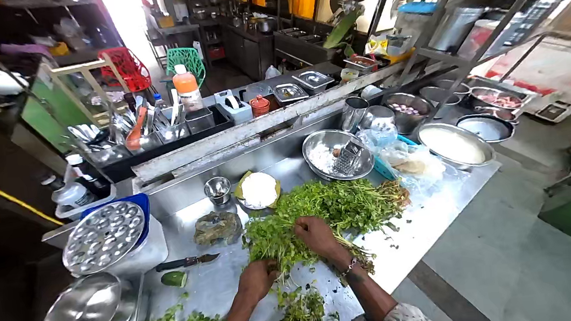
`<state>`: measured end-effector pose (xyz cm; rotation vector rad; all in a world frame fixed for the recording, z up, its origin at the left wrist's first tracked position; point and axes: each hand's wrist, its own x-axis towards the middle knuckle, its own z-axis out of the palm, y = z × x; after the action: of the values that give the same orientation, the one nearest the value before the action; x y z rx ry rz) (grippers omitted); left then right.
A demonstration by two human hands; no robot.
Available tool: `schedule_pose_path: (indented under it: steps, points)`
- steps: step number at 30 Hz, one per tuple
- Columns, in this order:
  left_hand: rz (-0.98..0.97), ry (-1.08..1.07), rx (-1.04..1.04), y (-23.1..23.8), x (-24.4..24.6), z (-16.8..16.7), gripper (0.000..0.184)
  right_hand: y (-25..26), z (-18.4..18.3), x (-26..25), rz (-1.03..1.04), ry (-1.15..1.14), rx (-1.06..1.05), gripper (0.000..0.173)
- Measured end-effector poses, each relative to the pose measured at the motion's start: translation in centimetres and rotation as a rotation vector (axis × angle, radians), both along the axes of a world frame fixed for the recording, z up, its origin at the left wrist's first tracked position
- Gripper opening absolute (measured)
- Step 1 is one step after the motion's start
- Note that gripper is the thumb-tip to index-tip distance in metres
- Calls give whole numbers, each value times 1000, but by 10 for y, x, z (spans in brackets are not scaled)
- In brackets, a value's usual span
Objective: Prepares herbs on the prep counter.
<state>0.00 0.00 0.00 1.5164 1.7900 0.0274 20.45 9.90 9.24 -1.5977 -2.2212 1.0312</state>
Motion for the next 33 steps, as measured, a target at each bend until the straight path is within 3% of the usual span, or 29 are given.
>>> schedule_pose_path:
  steps: [6,10,12,16,19,24,26,29,31,33]
  points:
    - [236,84,277,-3,9,30,38,-6,-15,2,-25,37,-35,31]
    - [335,180,161,19,18,27,75,-15,-19,-4,-14,85,-75,33]
    - [333,220,88,29,26,20,81,-21,-15,-5,-12,102,-83,33]
    - [292,249,-1,42,30,-1,56,-23,5,-1,-19,158,-37,33]
    - [297,226,-14,49,25,-10,55,-20,42,13,-50,175,15,33]
    - [274,162,-16,50,15,-19,43,-24,103,41,-76,401,158,26]
    - [243,106,-32,48,5,-18,47,-25,118,48,-73,456,147,27]
    - [263,68,11,28,-20,12,58,-24,109,56,-44,481,74,27]
    - [358,78,172,1,-35,50,46,-26,90,59,-28,461,-12,27]
    - [382,67,471,-25,-41,85,35,-34,69,60,-9,432,-93,28]
